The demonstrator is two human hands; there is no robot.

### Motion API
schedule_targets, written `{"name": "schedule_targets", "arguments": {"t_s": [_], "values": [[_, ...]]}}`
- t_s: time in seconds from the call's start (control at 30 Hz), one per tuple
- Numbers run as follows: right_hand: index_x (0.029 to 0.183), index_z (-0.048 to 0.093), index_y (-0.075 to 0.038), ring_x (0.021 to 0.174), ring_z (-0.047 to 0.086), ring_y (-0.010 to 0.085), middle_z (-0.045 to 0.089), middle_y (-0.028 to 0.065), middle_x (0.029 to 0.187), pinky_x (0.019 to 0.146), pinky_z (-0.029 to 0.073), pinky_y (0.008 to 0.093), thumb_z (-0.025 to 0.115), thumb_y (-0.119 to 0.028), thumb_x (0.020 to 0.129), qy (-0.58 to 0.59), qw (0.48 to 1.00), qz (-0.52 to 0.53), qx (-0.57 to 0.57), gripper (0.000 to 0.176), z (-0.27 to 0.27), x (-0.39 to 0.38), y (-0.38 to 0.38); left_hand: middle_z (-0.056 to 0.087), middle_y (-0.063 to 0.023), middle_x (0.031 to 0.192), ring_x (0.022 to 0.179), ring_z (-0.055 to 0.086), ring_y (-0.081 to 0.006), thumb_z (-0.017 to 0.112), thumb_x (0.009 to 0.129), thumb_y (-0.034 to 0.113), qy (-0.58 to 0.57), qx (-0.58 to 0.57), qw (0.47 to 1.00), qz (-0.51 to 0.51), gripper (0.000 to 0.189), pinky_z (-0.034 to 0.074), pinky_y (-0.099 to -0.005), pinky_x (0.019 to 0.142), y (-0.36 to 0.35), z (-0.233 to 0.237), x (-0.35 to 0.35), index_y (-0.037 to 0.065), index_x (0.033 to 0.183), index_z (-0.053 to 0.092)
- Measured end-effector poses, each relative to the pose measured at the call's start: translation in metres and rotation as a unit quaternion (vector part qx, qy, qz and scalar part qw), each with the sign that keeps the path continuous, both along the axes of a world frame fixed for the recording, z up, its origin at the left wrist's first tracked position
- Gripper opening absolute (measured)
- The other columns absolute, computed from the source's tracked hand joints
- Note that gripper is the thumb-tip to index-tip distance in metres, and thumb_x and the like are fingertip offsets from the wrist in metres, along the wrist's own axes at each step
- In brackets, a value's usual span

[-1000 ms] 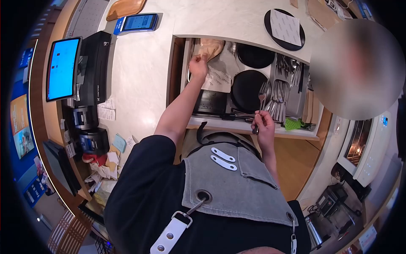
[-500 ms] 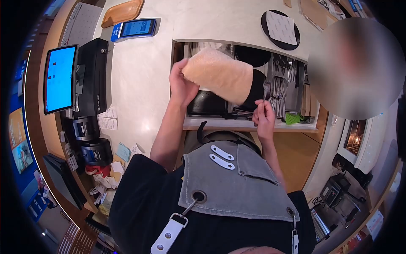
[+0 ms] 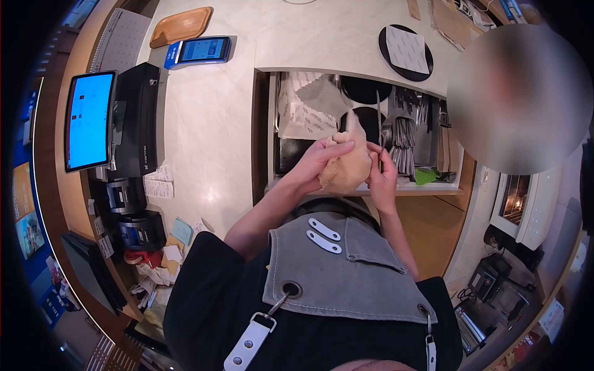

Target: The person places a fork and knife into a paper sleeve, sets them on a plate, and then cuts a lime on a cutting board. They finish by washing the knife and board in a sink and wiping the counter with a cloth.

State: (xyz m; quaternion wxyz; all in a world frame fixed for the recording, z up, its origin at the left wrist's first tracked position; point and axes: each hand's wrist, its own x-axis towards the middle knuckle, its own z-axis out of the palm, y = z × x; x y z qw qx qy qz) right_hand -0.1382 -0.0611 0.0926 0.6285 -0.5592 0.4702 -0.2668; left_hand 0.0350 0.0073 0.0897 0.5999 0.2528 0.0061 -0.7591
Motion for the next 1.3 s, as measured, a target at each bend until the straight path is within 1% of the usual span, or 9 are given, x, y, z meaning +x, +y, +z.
{"name": "schedule_targets", "arguments": {"t_s": [0.17, 0.3, 0.33, 0.43, 0.6, 0.83, 0.9, 1.17, 1.3], "values": [[0.120, 0.067, -0.001, 0.072, 0.042, 0.0064, 0.048, -0.0043, 0.084, 0.064, 0.035, 0.0212, 0.070, -0.033, 0.098, 0.028, 0.998, 0.025, -0.056, 0.039, -0.003, -0.026, -0.002, 0.073, -0.0083, 0.104, 0.087, 0.071, -0.0188, 0.070, 0.095, 0.021, -0.327, -0.095, 0.938, -0.059, 0.028, 0.055, -0.0320, 0.077, -0.020, 0.008, 0.010, 0.002, 0.115, 0.067], [0.121, 0.069, -0.002, 0.075, 0.040, 0.0069, 0.042, -0.0053, 0.082, 0.069, 0.035, 0.0224, 0.078, -0.028, 0.091, 0.047, 0.995, -0.031, -0.086, 0.040, 0.020, -0.030, -0.007, 0.072, -0.0095, 0.092, 0.080, 0.069, -0.0237, 0.074, 0.091, 0.023, -0.622, -0.137, 0.720, -0.275, 0.019, 0.051, -0.0354, 0.069, -0.043, 0.060, 0.025, 0.008, 0.102, 0.071], [0.124, 0.069, -0.003, 0.076, 0.040, 0.0068, 0.042, -0.0056, 0.082, 0.070, 0.035, 0.0225, 0.080, -0.026, 0.089, 0.046, 0.995, -0.041, -0.084, 0.043, 0.026, -0.034, -0.009, 0.064, -0.0126, 0.081, 0.071, 0.063, -0.0296, 0.074, 0.090, 0.024, -0.766, -0.293, 0.562, -0.103, 0.018, 0.048, -0.0399, 0.066, -0.046, 0.041, 0.018, 0.006, 0.090, 0.069], [0.124, 0.069, -0.003, 0.075, 0.039, 0.0068, 0.041, -0.0058, 0.081, 0.069, 0.035, 0.0219, 0.075, -0.026, 0.093, 0.057, 0.988, -0.057, -0.134, 0.040, 0.033, -0.049, -0.015, 0.063, -0.0152, 0.075, 0.071, 0.061, -0.0353, 0.073, 0.090, 0.028, -0.743, -0.404, 0.531, 0.049, 0.024, 0.047, -0.0411, 0.065, -0.062, 0.061, 0.004, 0.004, 0.087, 0.068], [0.124, 0.069, -0.002, 0.073, 0.042, 0.0072, 0.041, -0.0055, 0.080, 0.066, 0.037, 0.0241, 0.061, -0.023, 0.103, -0.055, 0.990, -0.126, -0.025, 0.031, 0.054, -0.080, -0.013, 0.062, -0.0092, 0.072, 0.065, 0.061, -0.0299, 0.065, 0.098, 0.029, -0.782, -0.206, 0.581, -0.095, 0.031, 0.045, -0.0381, 0.061, -0.076, 0.098, -0.012, 0.004, 0.081, 0.060], [0.122, 0.066, 0.001, 0.062, 0.040, 0.0026, 0.041, -0.0021, 0.082, 0.050, 0.032, 0.0206, 0.052, -0.021, 0.107, 0.038, 0.964, -0.083, -0.249, 0.030, 0.042, -0.114, -0.014, 0.068, -0.0104, 0.109, 0.105, 0.066, -0.0212, 0.051, 0.104, 0.027, -0.104, -0.128, 0.986, -0.011, 0.030, 0.051, -0.0370, 0.093, -0.069, 0.089, -0.084, 0.001, 0.114, 0.061], [0.113, 0.067, 0.004, 0.064, 0.045, 0.0040, 0.045, -0.0002, 0.084, 0.055, 0.038, 0.0219, 0.056, -0.016, 0.105, 0.046, 0.958, -0.110, -0.261, 0.024, 0.040, -0.123, -0.014, 0.063, -0.0145, 0.123, 0.117, 0.063, -0.0244, 0.049, 0.101, 0.014, 0.013, -0.157, 0.987, -0.001, 0.029, 0.050, -0.0383, 0.103, -0.063, 0.073, -0.111, -0.002, 0.125, 0.054], [0.097, 0.067, 0.008, 0.076, 0.056, 0.0192, 0.056, 0.0094, 0.083, 0.069, 0.045, 0.0312, 0.065, 0.001, 0.087, 0.075, 0.938, -0.135, -0.310, 0.012, 0.053, -0.159, -0.014, 0.062, -0.0081, 0.122, 0.109, 0.063, -0.0160, 0.068, 0.093, 0.001, -0.314, -0.158, 0.936, 0.025, 0.047, 0.054, -0.0292, 0.093, -0.065, 0.031, -0.194, 0.000, 0.136, 0.049], [0.096, 0.068, 0.007, 0.075, 0.057, 0.0233, 0.057, 0.0118, 0.083, 0.069, 0.045, 0.0320, 0.065, 0.002, 0.081, 0.095, 0.925, -0.134, -0.343, 0.016, 0.056, -0.168, -0.012, 0.066, -0.0057, 0.112, 0.099, 0.066, -0.0133, 0.062, 0.098, 0.005, -0.179, -0.083, 0.980, -0.008, 0.031, 0.054, -0.0270, 0.086, -0.059, 0.034, -0.218, 0.001, 0.129, 0.058]]}}
